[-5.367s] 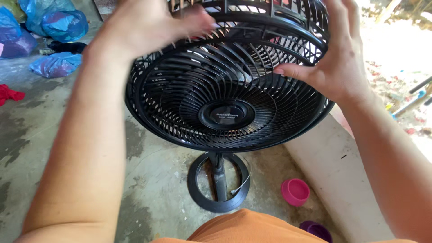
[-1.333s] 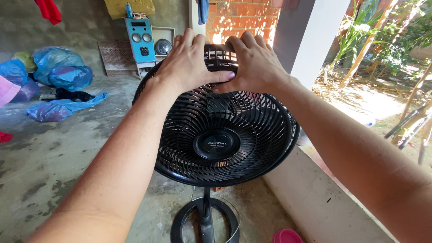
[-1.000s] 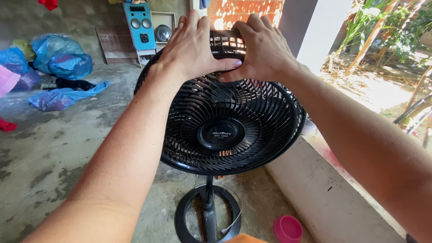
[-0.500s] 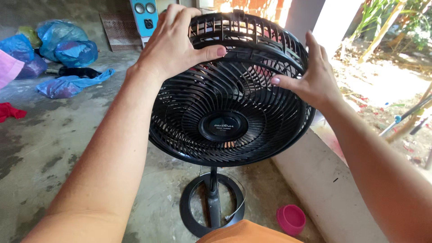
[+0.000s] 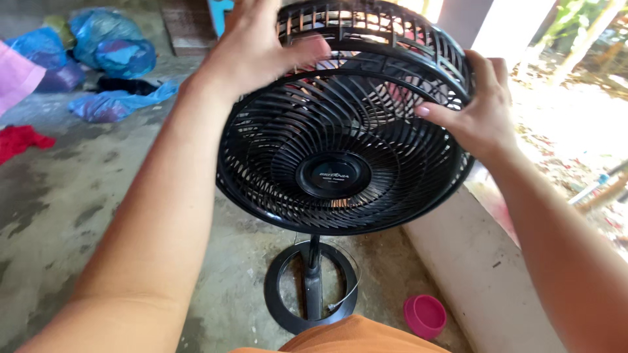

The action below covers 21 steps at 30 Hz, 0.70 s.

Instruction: The person assembles a standing fan by attaching the front protective grille to the fan head. They align the grille with the fan blades and repeatedly adjust its position to ensure it is properly secured.

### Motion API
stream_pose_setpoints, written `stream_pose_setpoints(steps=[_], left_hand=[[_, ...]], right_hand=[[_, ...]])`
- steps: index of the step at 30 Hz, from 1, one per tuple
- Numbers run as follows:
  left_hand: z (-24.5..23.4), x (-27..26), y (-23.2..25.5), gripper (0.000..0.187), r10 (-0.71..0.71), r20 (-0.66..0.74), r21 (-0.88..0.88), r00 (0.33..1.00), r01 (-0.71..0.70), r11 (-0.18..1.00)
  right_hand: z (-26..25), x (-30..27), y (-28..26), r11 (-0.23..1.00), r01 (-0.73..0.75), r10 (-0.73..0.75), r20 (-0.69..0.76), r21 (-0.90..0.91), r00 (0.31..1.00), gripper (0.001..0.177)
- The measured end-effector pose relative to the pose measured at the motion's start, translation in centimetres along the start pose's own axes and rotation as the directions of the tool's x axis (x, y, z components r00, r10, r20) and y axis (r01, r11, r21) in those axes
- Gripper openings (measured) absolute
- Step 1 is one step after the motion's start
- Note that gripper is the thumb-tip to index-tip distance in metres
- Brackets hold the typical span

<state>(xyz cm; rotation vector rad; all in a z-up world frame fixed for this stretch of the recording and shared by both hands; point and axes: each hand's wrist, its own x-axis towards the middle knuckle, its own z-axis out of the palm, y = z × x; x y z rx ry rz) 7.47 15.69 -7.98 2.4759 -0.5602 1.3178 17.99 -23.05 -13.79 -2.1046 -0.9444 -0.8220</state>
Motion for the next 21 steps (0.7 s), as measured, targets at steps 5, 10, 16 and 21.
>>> stream_pose_setpoints(steps=[5, 10, 16, 21], left_hand=[[-3.7, -7.0, -4.9, 0.073, -0.412, -0.053, -0.608, 0.910, 0.298, 0.736], [-2.2, -16.0, -7.5, 0.078, -0.554, -0.092, -0.614, 0.827, 0.391, 0.686], [0.2, -23.5, -8.4, 0.115, -0.442, 0.127, -0.524, 0.888, 0.439, 0.730], [2.5, -24.5, -9.2, 0.136, -0.358, 0.165, -0.517, 0.919, 0.389, 0.762]], right_hand=[[-1.8, 0.6, -2.3, 0.875, 0.399, -0.429, -0.059, -0.276, 0.901, 0.112], [-1.3, 2.9, -8.8, 0.765, 0.570, -0.611, -0.058, -0.299, 0.790, 0.050], [5.0, 4.0, -21.0, 0.601, 0.755, -0.755, 0.123, -0.261, 0.644, 0.021], [11.1, 3.6, -28.8, 0.553, 0.783, -0.708, 0.335, -0.285, 0.622, 0.028]])
